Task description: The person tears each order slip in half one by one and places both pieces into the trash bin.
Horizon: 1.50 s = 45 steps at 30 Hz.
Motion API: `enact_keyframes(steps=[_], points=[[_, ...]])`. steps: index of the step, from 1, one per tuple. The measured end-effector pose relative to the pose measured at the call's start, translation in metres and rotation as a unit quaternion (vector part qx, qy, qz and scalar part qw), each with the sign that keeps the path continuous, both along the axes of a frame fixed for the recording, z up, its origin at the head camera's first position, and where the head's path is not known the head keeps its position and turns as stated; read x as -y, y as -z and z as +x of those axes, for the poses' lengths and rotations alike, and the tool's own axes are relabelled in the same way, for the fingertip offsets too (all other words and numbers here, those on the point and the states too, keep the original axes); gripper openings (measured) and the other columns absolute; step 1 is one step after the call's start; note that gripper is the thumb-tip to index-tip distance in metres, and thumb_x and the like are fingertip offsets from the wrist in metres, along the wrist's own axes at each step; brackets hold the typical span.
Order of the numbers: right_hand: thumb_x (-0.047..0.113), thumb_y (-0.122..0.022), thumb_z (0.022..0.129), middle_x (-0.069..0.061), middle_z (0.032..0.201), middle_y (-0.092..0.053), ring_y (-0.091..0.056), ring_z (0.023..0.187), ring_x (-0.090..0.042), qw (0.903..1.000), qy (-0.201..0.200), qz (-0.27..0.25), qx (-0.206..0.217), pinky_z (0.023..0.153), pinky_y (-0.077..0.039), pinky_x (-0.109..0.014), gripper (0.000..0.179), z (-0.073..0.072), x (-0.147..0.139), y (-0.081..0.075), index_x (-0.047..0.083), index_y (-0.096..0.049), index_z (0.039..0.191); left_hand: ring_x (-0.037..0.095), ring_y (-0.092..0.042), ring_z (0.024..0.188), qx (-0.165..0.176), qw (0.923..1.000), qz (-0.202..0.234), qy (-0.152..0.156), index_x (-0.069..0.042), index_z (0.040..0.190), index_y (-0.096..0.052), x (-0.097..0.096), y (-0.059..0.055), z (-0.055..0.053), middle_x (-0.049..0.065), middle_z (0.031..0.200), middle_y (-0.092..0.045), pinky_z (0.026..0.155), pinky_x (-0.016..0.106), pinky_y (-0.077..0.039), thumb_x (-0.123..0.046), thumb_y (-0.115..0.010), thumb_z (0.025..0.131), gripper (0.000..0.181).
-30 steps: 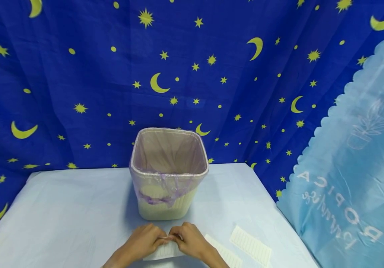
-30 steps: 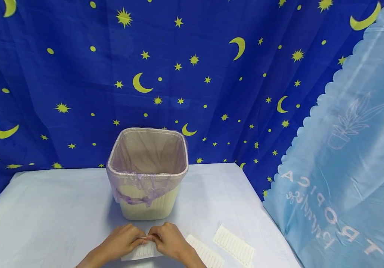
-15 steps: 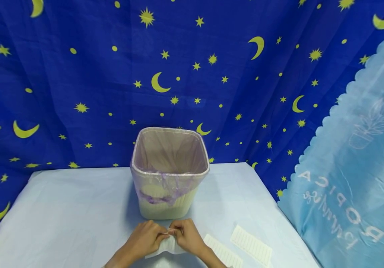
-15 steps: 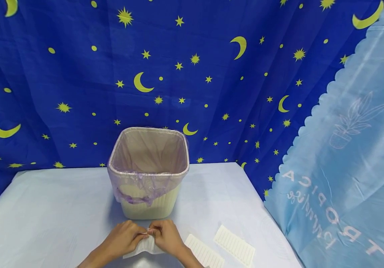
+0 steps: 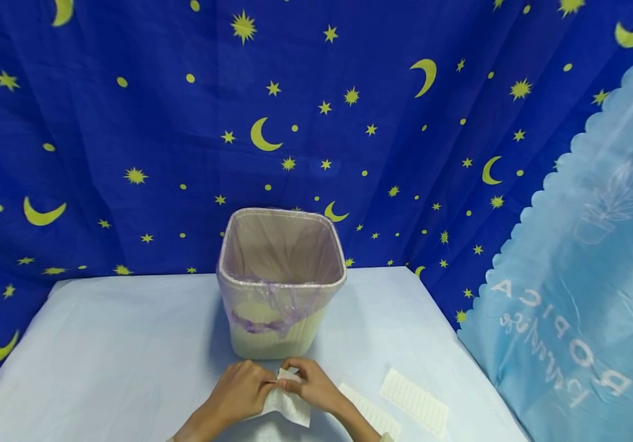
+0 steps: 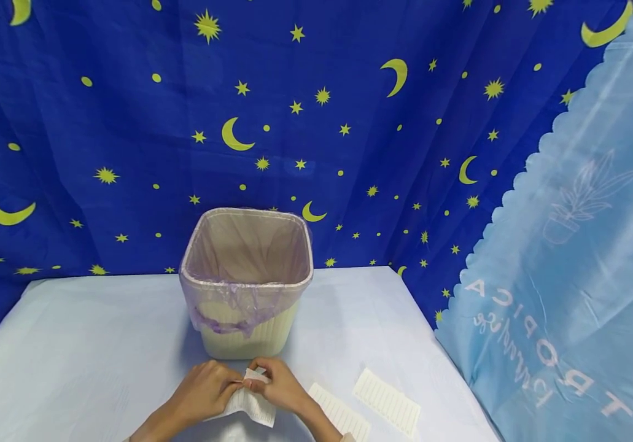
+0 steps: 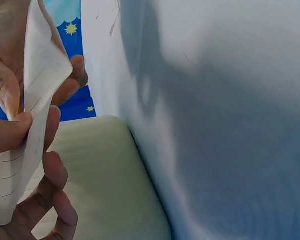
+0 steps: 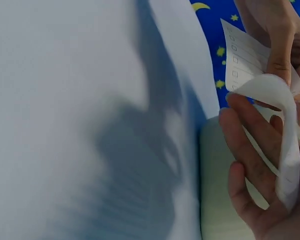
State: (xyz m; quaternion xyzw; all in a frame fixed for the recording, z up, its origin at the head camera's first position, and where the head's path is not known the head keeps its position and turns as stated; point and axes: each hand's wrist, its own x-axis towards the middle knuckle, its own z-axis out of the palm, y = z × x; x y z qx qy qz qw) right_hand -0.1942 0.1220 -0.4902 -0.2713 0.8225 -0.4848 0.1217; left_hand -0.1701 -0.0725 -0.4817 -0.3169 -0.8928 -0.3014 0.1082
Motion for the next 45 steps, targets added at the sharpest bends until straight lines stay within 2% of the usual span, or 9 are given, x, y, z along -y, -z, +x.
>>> enact_keyframes(steps=[5, 10, 14, 17, 20, 24, 31, 39, 45], points=[[0.016, -0.070, 0.088, 0.002, 0.090, -0.073, -0.056, 0.076, 0.006, 0.9966, -0.008, 0.033, -0.075, 0.071, -0.049, -0.017, 0.011, 0.004, -0.003, -0.001, 0.008, -0.072, 0.094, -0.006, -0.028, 0.049, 0.015, 0.9998, -0.007, 0.007, -0.024, 0.057, -0.056, 0.001, 0.001, 0.001, -0.019, 0.053, -0.033, 0.044, 0.017, -0.029, -0.017, -0.071, 0.085, 0.033], [0.005, -0.071, 0.084, 0.007, 0.066, -0.067, -0.039, 0.053, 0.013, 0.9824, -0.008, 0.105, -0.155, 0.052, -0.038, -0.007, 0.007, 0.009, -0.002, -0.004, 0.010, -0.076, 0.081, -0.005, -0.029, 0.049, 0.047, 0.9988, -0.010, 0.010, -0.023, 0.063, -0.062, 0.003, 0.004, 0.000, -0.017, 0.054, -0.035, 0.045, 0.018, -0.031, -0.024, -0.070, 0.088, 0.026], [0.007, -0.071, 0.085, 0.008, 0.069, -0.070, -0.041, 0.055, 0.014, 0.9620, 0.017, 0.165, -0.216, 0.055, -0.038, -0.005, 0.009, 0.012, 0.000, -0.009, 0.012, -0.077, 0.081, -0.002, -0.045, 0.054, 0.074, 0.9970, -0.023, 0.002, -0.017, 0.084, -0.075, 0.003, 0.006, 0.000, -0.014, 0.064, -0.060, 0.048, 0.022, -0.039, -0.024, -0.072, 0.087, 0.008], [0.007, -0.071, 0.086, 0.006, 0.075, -0.073, -0.047, 0.058, 0.013, 0.9552, 0.030, 0.175, -0.237, 0.058, -0.041, -0.005, 0.008, 0.014, 0.002, -0.010, 0.012, -0.077, 0.082, 0.002, -0.056, 0.062, 0.077, 0.9966, -0.029, -0.009, -0.014, 0.097, -0.077, 0.003, 0.006, 0.001, -0.005, 0.082, -0.073, 0.053, 0.026, -0.044, -0.024, -0.074, 0.084, 0.016], [0.006, -0.071, 0.084, 0.007, 0.074, -0.073, -0.047, 0.057, 0.012, 0.9490, 0.036, 0.169, -0.263, 0.057, -0.040, -0.005, 0.009, 0.015, 0.003, -0.008, 0.013, -0.077, 0.081, -0.001, -0.048, 0.055, 0.084, 0.9961, -0.019, -0.017, -0.016, 0.087, -0.078, 0.002, 0.006, 0.001, -0.011, 0.068, -0.066, 0.050, 0.023, -0.041, -0.024, -0.075, 0.084, 0.009], [0.004, -0.073, 0.081, 0.008, 0.072, -0.073, -0.049, 0.059, 0.012, 0.9432, 0.045, 0.145, -0.296, 0.056, -0.040, -0.004, 0.011, 0.014, 0.006, -0.004, 0.014, -0.076, 0.077, -0.003, -0.030, 0.050, 0.060, 0.9977, -0.012, -0.028, -0.023, 0.067, -0.072, 0.002, 0.007, 0.002, -0.018, 0.053, -0.038, 0.046, 0.020, -0.031, -0.023, -0.075, 0.084, 0.017], [-0.009, -0.069, 0.072, 0.001, 0.064, -0.070, -0.040, 0.056, 0.013, 0.9679, 0.056, 0.039, -0.242, 0.051, -0.034, -0.004, 0.017, 0.011, 0.010, 0.003, 0.007, -0.073, 0.070, -0.003, -0.031, 0.050, 0.000, 0.9993, -0.025, -0.026, -0.025, 0.055, -0.058, 0.001, 0.006, 0.003, -0.018, 0.052, -0.035, 0.047, 0.020, -0.030, -0.023, -0.076, 0.082, 0.032], [-0.013, -0.063, 0.070, -0.013, 0.065, -0.070, -0.051, 0.060, 0.006, 0.9921, 0.072, -0.019, -0.101, 0.061, -0.045, -0.013, 0.014, 0.009, 0.010, 0.009, -0.002, -0.072, 0.069, -0.005, -0.037, 0.053, -0.039, 0.9987, -0.029, -0.012, -0.025, 0.081, -0.080, 0.003, 0.004, 0.006, -0.015, 0.060, -0.062, 0.048, 0.017, -0.035, -0.019, -0.078, 0.078, 0.006], [-0.006, -0.066, 0.075, -0.012, 0.062, -0.062, -0.044, 0.056, 0.002, 0.9964, 0.082, -0.020, -0.010, 0.058, -0.038, -0.015, 0.004, 0.009, 0.008, 0.010, -0.004, -0.069, 0.072, -0.002, -0.033, 0.052, -0.036, 0.9981, -0.049, -0.013, -0.023, 0.062, -0.069, 0.000, 0.003, 0.007, -0.015, 0.053, -0.040, 0.046, 0.019, -0.031, -0.022, -0.078, 0.078, 0.018]])
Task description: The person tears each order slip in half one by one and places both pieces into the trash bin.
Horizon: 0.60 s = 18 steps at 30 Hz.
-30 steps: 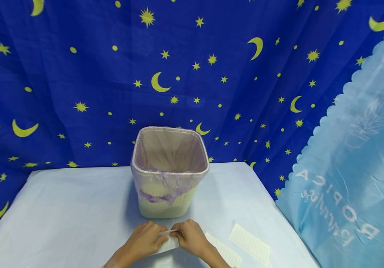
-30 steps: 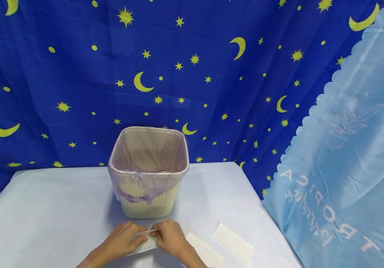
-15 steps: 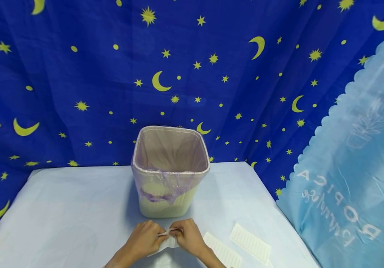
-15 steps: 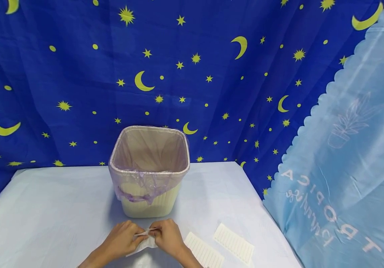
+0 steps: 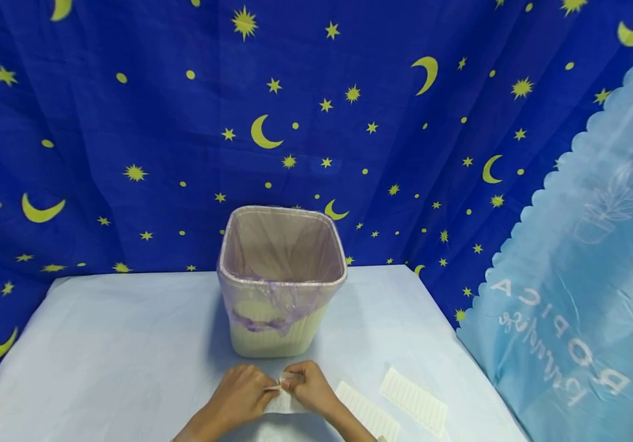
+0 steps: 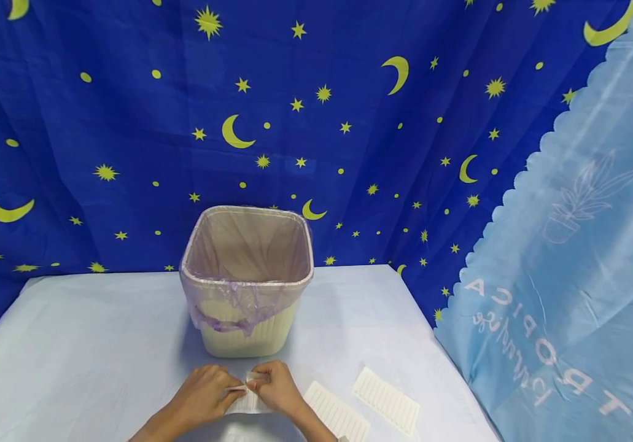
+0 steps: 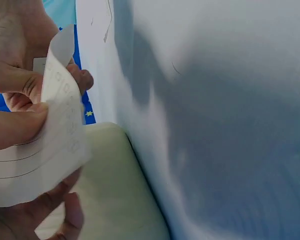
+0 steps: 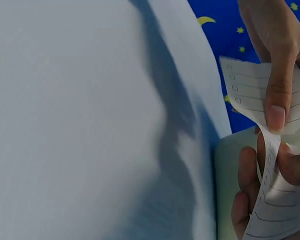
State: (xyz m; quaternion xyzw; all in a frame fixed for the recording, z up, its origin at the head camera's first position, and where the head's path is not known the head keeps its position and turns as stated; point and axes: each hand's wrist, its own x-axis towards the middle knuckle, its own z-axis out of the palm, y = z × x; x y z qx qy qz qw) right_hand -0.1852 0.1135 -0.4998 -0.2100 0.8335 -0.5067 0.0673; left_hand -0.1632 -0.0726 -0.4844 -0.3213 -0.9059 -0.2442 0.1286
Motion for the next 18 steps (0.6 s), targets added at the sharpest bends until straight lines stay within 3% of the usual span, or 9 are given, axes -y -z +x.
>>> enact_keyframes(steps=[3, 6, 9, 14, 18], points=[[-0.001, -0.067, 0.079, -0.008, 0.066, -0.063, -0.046, 0.059, 0.002, 0.9995, -0.023, 0.019, -0.002, 0.060, -0.040, -0.016, 0.005, 0.000, -0.002, 0.000, -0.002, -0.070, 0.076, -0.001, -0.042, 0.053, 0.049, 0.9988, -0.003, -0.002, -0.018, 0.064, -0.069, 0.001, 0.000, -0.001, -0.012, 0.057, -0.054, 0.048, 0.021, -0.038, -0.024, -0.078, 0.079, 0.019], [0.005, -0.065, 0.086, -0.003, 0.074, -0.068, -0.051, 0.067, 0.004, 0.9957, -0.064, 0.054, -0.041, 0.068, -0.046, -0.017, 0.006, 0.001, -0.004, -0.001, 0.004, -0.070, 0.083, 0.005, -0.055, 0.058, 0.099, 0.9950, -0.002, -0.013, -0.014, 0.075, -0.075, 0.004, 0.001, -0.001, -0.006, 0.069, -0.068, 0.053, 0.025, -0.046, -0.027, -0.080, 0.076, 0.015], [0.009, -0.065, 0.089, 0.002, 0.087, -0.072, -0.058, 0.079, 0.004, 0.9904, -0.097, 0.075, -0.064, 0.077, -0.049, -0.020, 0.005, 0.002, -0.005, -0.003, 0.010, -0.070, 0.091, 0.007, -0.061, 0.062, 0.114, 0.9933, -0.003, -0.021, -0.017, 0.083, -0.078, 0.005, 0.002, -0.002, -0.007, 0.077, -0.073, 0.055, 0.026, -0.048, -0.028, -0.082, 0.074, 0.015], [0.011, -0.071, 0.088, 0.003, 0.097, -0.073, -0.066, 0.085, 0.000, 0.9907, -0.104, 0.084, -0.027, 0.076, -0.053, -0.022, 0.009, 0.004, -0.007, -0.009, 0.013, -0.069, 0.097, -0.001, -0.054, 0.057, 0.115, 0.9933, 0.002, -0.010, -0.023, 0.081, -0.080, 0.006, 0.002, -0.003, -0.012, 0.075, -0.072, 0.050, 0.024, -0.044, -0.027, -0.080, 0.076, 0.006], [0.012, -0.073, 0.086, 0.006, 0.093, -0.074, -0.065, 0.082, 0.002, 0.9864, -0.086, 0.134, -0.043, 0.077, -0.052, -0.019, 0.008, 0.008, -0.007, -0.012, 0.011, -0.075, 0.094, -0.004, -0.043, 0.053, 0.129, 0.9916, 0.012, -0.001, -0.021, 0.081, -0.080, 0.006, 0.001, -0.002, -0.014, 0.068, -0.067, 0.048, 0.021, -0.040, -0.027, -0.079, 0.079, 0.006]])
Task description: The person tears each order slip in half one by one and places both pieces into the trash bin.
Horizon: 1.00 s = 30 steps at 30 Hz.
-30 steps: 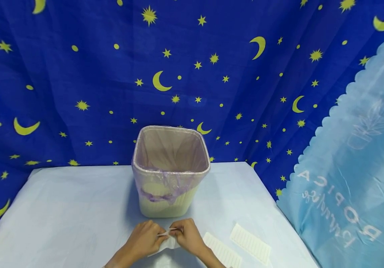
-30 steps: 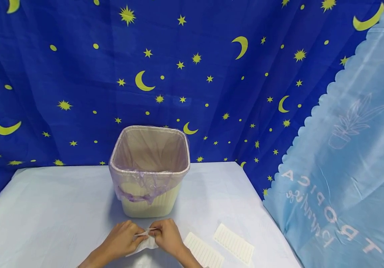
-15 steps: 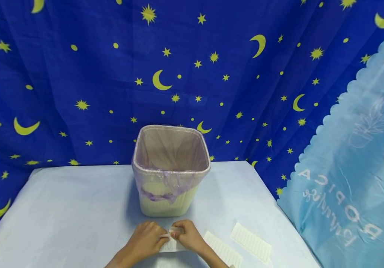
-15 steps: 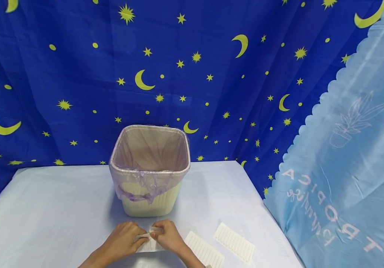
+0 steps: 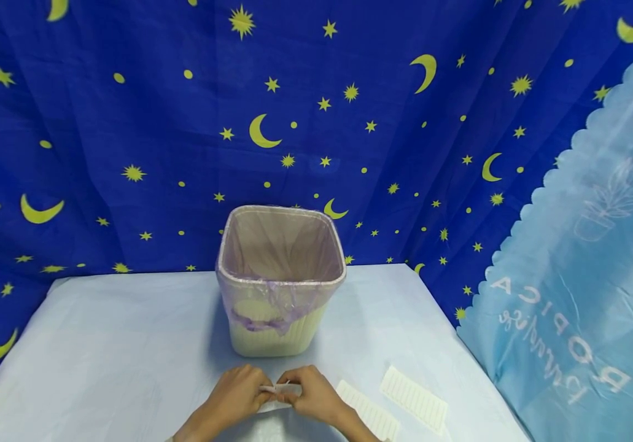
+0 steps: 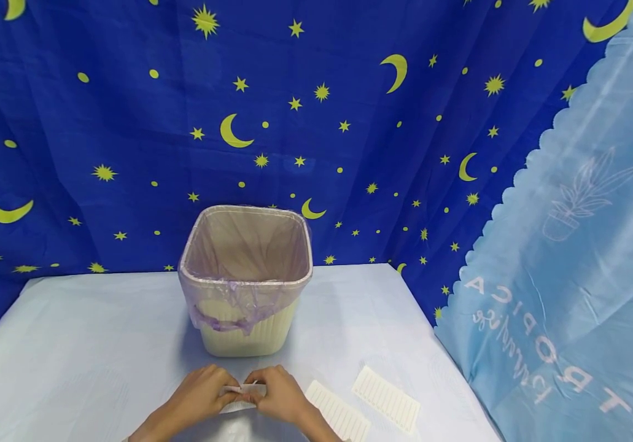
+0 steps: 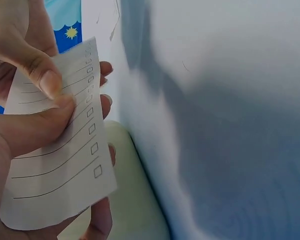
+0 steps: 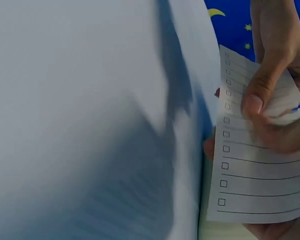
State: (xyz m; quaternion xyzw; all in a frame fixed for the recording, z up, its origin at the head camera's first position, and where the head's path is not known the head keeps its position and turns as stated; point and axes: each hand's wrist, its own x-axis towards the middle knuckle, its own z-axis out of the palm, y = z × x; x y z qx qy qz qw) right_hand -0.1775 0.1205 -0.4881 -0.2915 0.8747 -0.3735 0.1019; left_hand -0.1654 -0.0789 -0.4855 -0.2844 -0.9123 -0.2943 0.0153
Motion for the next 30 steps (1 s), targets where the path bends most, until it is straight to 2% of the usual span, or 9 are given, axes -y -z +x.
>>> enact_keyframes(steps=[2, 5, 7, 12, 16, 20, 24, 27, 30], points=[[0.012, -0.072, 0.087, 0.007, 0.090, -0.075, -0.063, 0.079, 0.005, 0.9994, 0.007, 0.025, -0.022, 0.074, -0.051, -0.016, 0.007, 0.002, 0.001, -0.001, 0.011, -0.077, 0.092, -0.004, -0.039, 0.052, 0.003, 1.0000, 0.002, 0.003, -0.020, 0.080, -0.080, 0.000, 0.000, 0.000, -0.016, 0.065, -0.065, 0.047, 0.021, -0.038, -0.027, -0.079, 0.079, 0.006], [0.008, -0.072, 0.086, 0.005, 0.088, -0.075, -0.059, 0.069, 0.008, 0.9977, 0.011, 0.047, -0.048, 0.067, -0.049, -0.010, 0.008, 0.005, 0.002, -0.001, 0.010, -0.078, 0.091, -0.005, -0.040, 0.052, 0.004, 1.0000, -0.001, 0.009, -0.020, 0.077, -0.079, -0.001, 0.002, 0.000, -0.016, 0.065, -0.064, 0.047, 0.021, -0.038, -0.024, -0.080, 0.077, 0.004], [0.006, -0.071, 0.085, 0.005, 0.086, -0.075, -0.058, 0.068, 0.009, 0.9959, 0.014, 0.058, -0.068, 0.065, -0.047, -0.008, 0.010, 0.006, 0.002, 0.000, 0.012, -0.078, 0.089, -0.005, -0.041, 0.053, 0.003, 0.9999, -0.006, 0.011, -0.022, 0.076, -0.079, -0.001, 0.004, 0.000, -0.017, 0.065, -0.063, 0.047, 0.022, -0.038, -0.024, -0.080, 0.077, 0.003], [0.004, -0.072, 0.083, 0.007, 0.082, -0.075, -0.060, 0.070, 0.009, 0.9955, 0.016, 0.039, -0.085, 0.064, -0.047, -0.009, 0.012, 0.006, 0.002, 0.004, 0.013, -0.078, 0.087, -0.005, -0.040, 0.052, -0.007, 0.9998, -0.010, 0.016, -0.021, 0.072, -0.077, -0.002, 0.005, 0.000, -0.017, 0.062, -0.059, 0.045, 0.022, -0.037, -0.025, -0.080, 0.078, 0.008], [0.000, -0.070, 0.080, 0.001, 0.075, -0.074, -0.055, 0.064, 0.010, 0.9978, 0.031, -0.029, -0.051, 0.061, -0.047, -0.011, 0.010, 0.002, 0.004, 0.009, 0.008, -0.077, 0.079, -0.005, -0.037, 0.051, -0.037, 0.9991, -0.013, 0.016, -0.023, 0.070, -0.076, -0.002, 0.003, 0.000, -0.019, 0.059, -0.054, 0.045, 0.020, -0.036, -0.027, -0.079, 0.079, 0.010], [-0.005, -0.070, 0.072, -0.008, 0.064, -0.070, -0.045, 0.054, 0.009, 0.9949, 0.046, -0.089, -0.009, 0.054, -0.041, -0.012, 0.008, 0.000, 0.007, 0.013, 0.002, -0.074, 0.070, -0.005, -0.032, 0.050, -0.066, 0.9974, -0.021, 0.022, -0.027, 0.067, -0.076, -0.002, 0.002, -0.001, -0.021, 0.055, -0.047, 0.046, 0.018, -0.034, -0.029, -0.079, 0.077, 0.010], [-0.008, -0.071, 0.068, -0.016, 0.059, -0.065, -0.041, 0.049, 0.005, 0.9877, 0.075, -0.128, 0.049, 0.048, -0.034, -0.013, 0.005, -0.001, 0.009, 0.016, -0.003, -0.072, 0.067, -0.009, -0.037, 0.051, -0.094, 0.9945, -0.022, 0.040, -0.029, 0.069, -0.078, -0.001, 0.003, -0.002, -0.022, 0.057, -0.057, 0.047, 0.016, -0.037, -0.029, -0.079, 0.075, 0.007], [-0.010, -0.070, 0.066, -0.013, 0.056, -0.061, -0.041, 0.047, 0.003, 0.9790, 0.105, -0.150, 0.090, 0.046, -0.033, -0.014, 0.004, -0.001, 0.009, 0.018, -0.007, -0.071, 0.068, -0.009, -0.040, 0.052, -0.117, 0.9917, -0.019, 0.048, -0.031, 0.071, -0.078, 0.000, 0.004, -0.002, -0.021, 0.060, -0.061, 0.048, 0.017, -0.038, -0.028, -0.079, 0.076, 0.006], [-0.009, -0.068, 0.065, -0.002, 0.054, -0.057, -0.042, 0.048, 0.000, 0.9704, 0.133, -0.161, 0.121, 0.047, -0.034, -0.015, 0.007, 0.000, 0.009, 0.020, -0.009, -0.070, 0.072, -0.009, -0.037, 0.052, -0.139, 0.9890, -0.018, 0.048, -0.033, 0.074, -0.078, 0.000, 0.006, -0.001, -0.022, 0.058, -0.058, 0.049, 0.017, -0.036, -0.028, -0.078, 0.076, 0.005]])
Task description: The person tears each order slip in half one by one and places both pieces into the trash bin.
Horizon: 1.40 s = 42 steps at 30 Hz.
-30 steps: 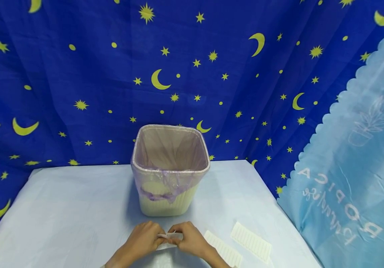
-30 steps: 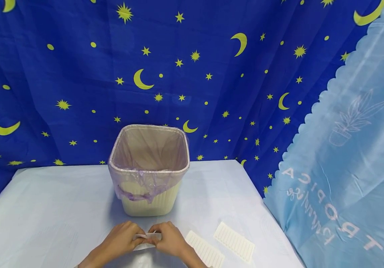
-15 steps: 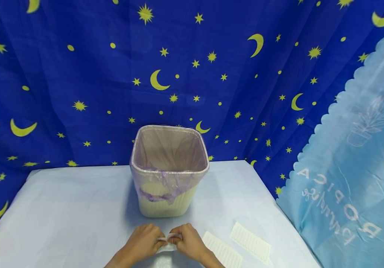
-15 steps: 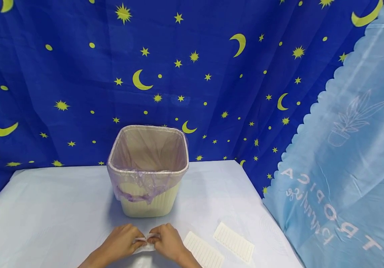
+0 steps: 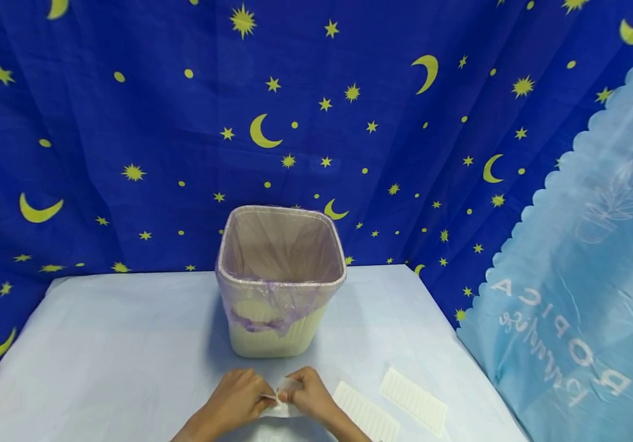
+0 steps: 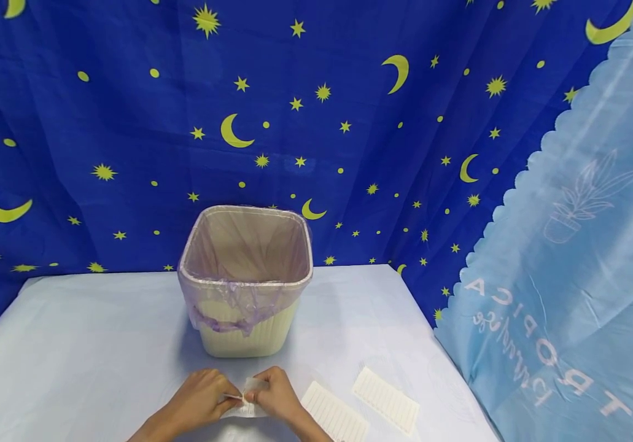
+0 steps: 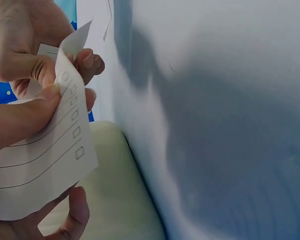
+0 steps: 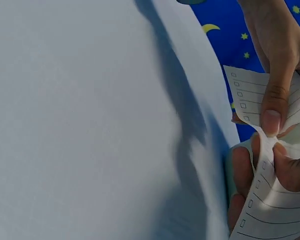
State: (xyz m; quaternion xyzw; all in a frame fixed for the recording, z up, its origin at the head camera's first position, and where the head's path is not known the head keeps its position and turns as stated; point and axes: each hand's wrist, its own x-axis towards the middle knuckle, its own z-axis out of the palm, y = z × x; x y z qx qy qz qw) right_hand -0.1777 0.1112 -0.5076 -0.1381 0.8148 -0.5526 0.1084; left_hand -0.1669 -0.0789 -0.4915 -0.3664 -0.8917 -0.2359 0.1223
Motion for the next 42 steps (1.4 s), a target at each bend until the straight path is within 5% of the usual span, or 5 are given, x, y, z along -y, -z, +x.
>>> enact_keyframes(steps=[4, 14, 22, 27, 42], points=[[-0.006, -0.067, 0.066, 0.007, 0.055, -0.051, -0.043, 0.050, -0.003, 0.9993, 0.018, -0.004, 0.032, 0.048, -0.035, -0.017, 0.010, 0.000, 0.001, 0.001, -0.011, -0.069, 0.074, -0.007, -0.033, 0.052, -0.002, 0.9999, 0.001, -0.012, -0.032, 0.072, -0.077, -0.001, 0.001, 0.000, -0.022, 0.056, -0.052, 0.048, 0.018, -0.034, -0.027, -0.078, 0.076, 0.007], [-0.004, -0.070, 0.080, -0.002, 0.073, -0.072, -0.051, 0.062, 0.006, 0.9893, -0.108, 0.074, -0.064, 0.064, -0.047, -0.016, 0.006, 0.007, 0.002, 0.001, 0.001, -0.075, 0.080, 0.011, -0.060, 0.070, 0.170, 0.9829, -0.021, -0.068, -0.015, 0.085, -0.074, 0.009, 0.009, 0.005, -0.008, 0.080, -0.068, 0.059, 0.030, -0.047, -0.037, -0.084, 0.070, 0.028], [0.005, -0.074, 0.076, 0.007, 0.085, -0.074, -0.053, 0.066, 0.006, 0.9533, -0.110, 0.246, -0.137, 0.064, -0.047, -0.015, 0.020, 0.013, 0.006, -0.017, 0.012, -0.077, 0.094, 0.000, -0.052, 0.056, 0.153, 0.9861, 0.007, -0.065, -0.021, 0.073, -0.077, 0.008, 0.010, 0.002, -0.013, 0.068, -0.066, 0.050, 0.025, -0.043, -0.037, -0.082, 0.070, 0.017], [0.007, -0.077, 0.077, 0.009, 0.081, -0.074, -0.056, 0.064, 0.006, 0.9400, -0.094, 0.279, -0.172, 0.061, -0.046, -0.013, 0.015, 0.016, 0.010, -0.020, 0.014, -0.077, 0.089, 0.001, -0.056, 0.061, 0.143, 0.9886, 0.003, -0.048, -0.025, 0.076, -0.078, 0.009, 0.007, 0.001, -0.014, 0.072, -0.068, 0.051, 0.025, -0.043, -0.034, -0.083, 0.072, 0.010], [-0.005, -0.071, 0.077, 0.008, 0.071, -0.072, -0.046, 0.055, 0.015, 0.9486, -0.090, 0.223, -0.206, 0.056, -0.042, -0.005, 0.019, 0.013, 0.010, -0.010, 0.013, -0.077, 0.079, 0.003, -0.057, 0.063, 0.106, 0.9930, -0.016, -0.049, -0.028, 0.074, -0.078, 0.008, 0.009, 0.001, -0.015, 0.071, -0.068, 0.051, 0.025, -0.043, -0.028, -0.084, 0.071, 0.007]])
